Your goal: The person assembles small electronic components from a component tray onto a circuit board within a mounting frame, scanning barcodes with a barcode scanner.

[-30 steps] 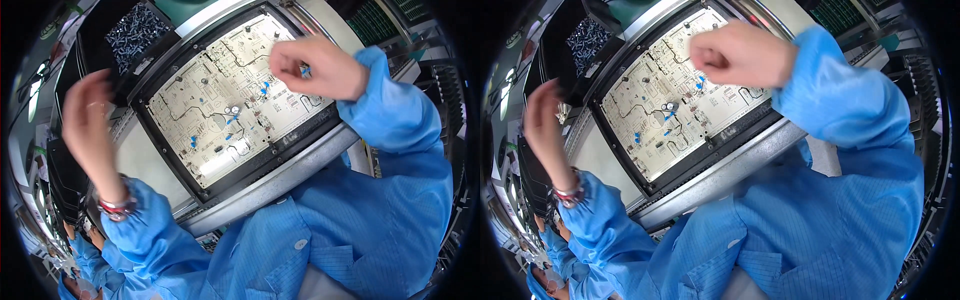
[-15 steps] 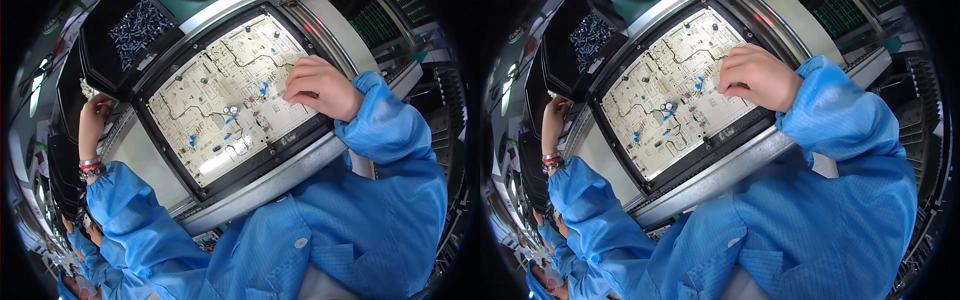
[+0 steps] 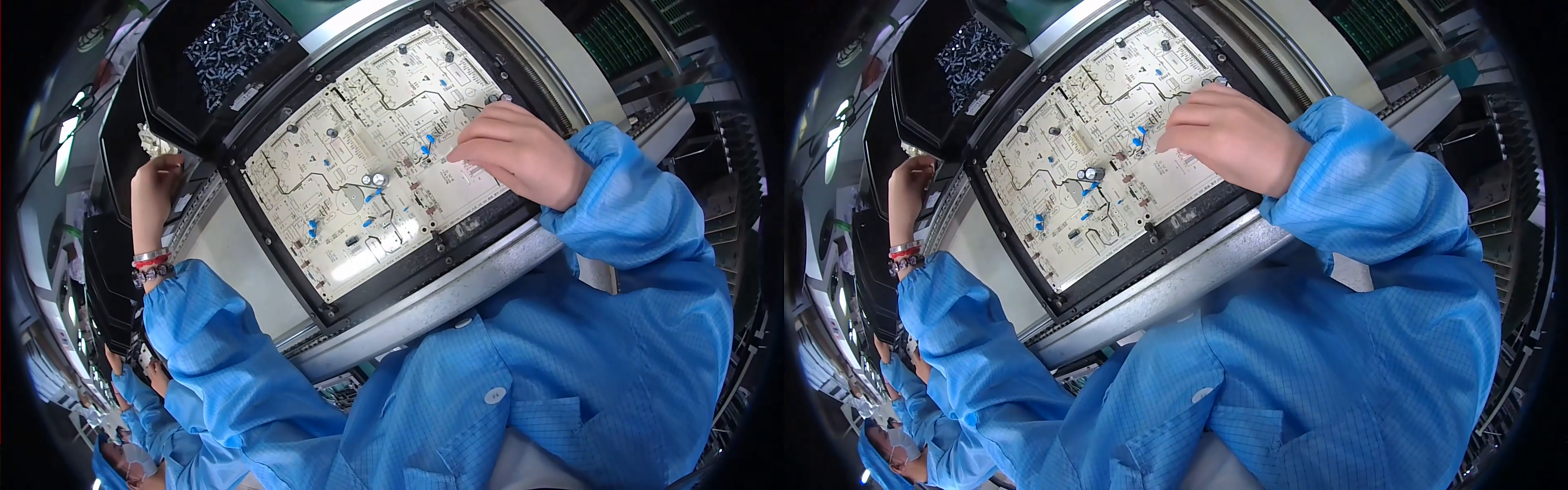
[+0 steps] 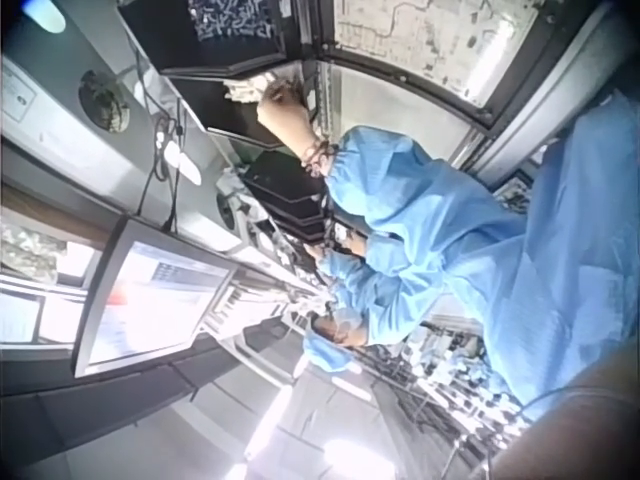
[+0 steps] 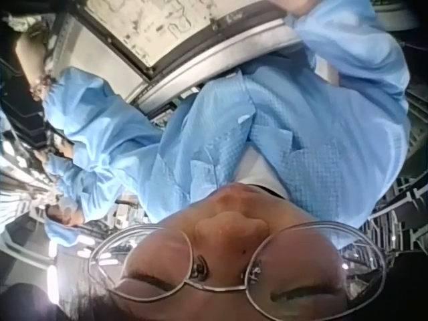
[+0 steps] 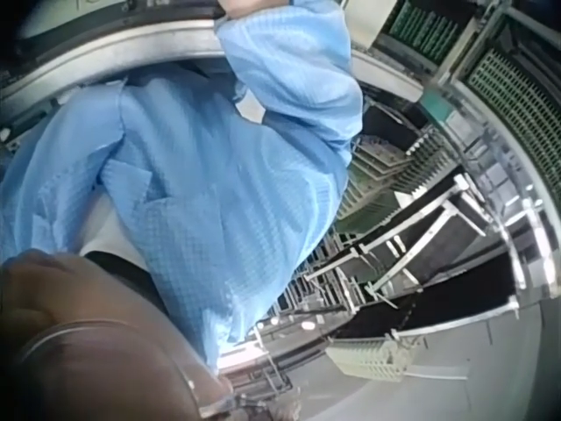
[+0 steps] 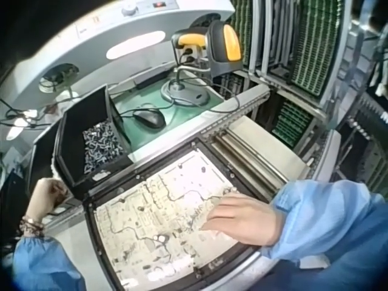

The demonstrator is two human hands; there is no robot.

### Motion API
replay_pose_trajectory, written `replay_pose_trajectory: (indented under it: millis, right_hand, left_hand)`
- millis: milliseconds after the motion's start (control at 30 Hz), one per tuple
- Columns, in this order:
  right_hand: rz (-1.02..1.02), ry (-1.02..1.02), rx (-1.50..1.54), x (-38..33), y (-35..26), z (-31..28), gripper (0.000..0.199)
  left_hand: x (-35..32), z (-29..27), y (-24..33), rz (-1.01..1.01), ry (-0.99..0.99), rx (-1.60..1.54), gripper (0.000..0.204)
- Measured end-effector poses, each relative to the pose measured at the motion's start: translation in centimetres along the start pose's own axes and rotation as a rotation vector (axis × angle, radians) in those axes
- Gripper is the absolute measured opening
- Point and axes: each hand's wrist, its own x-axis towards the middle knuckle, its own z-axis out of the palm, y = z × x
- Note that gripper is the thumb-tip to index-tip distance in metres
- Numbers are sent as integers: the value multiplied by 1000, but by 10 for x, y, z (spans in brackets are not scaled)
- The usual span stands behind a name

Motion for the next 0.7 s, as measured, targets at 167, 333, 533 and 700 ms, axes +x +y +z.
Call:
replay_pose_trajectory:
  millis: [167, 333, 533, 700]
  right_hand:
    - [126, 8, 166, 5, 0, -1, 16]
    - [213, -89, 233, 13, 3, -3, 16]
    - [406, -247, 421, 22, 6, -7, 14]
    - [74, -251, 109, 20, 6, -12, 10]
  left_hand:
    - [-8, -9, 13, -123, 360, -420, 25]
    - [-32, -28, 51, -214, 459, -830, 30]
    - [-51, -32, 111, -320, 232, -1232, 32]
    - [-53, -15, 157, -219, -104, -1414, 30]
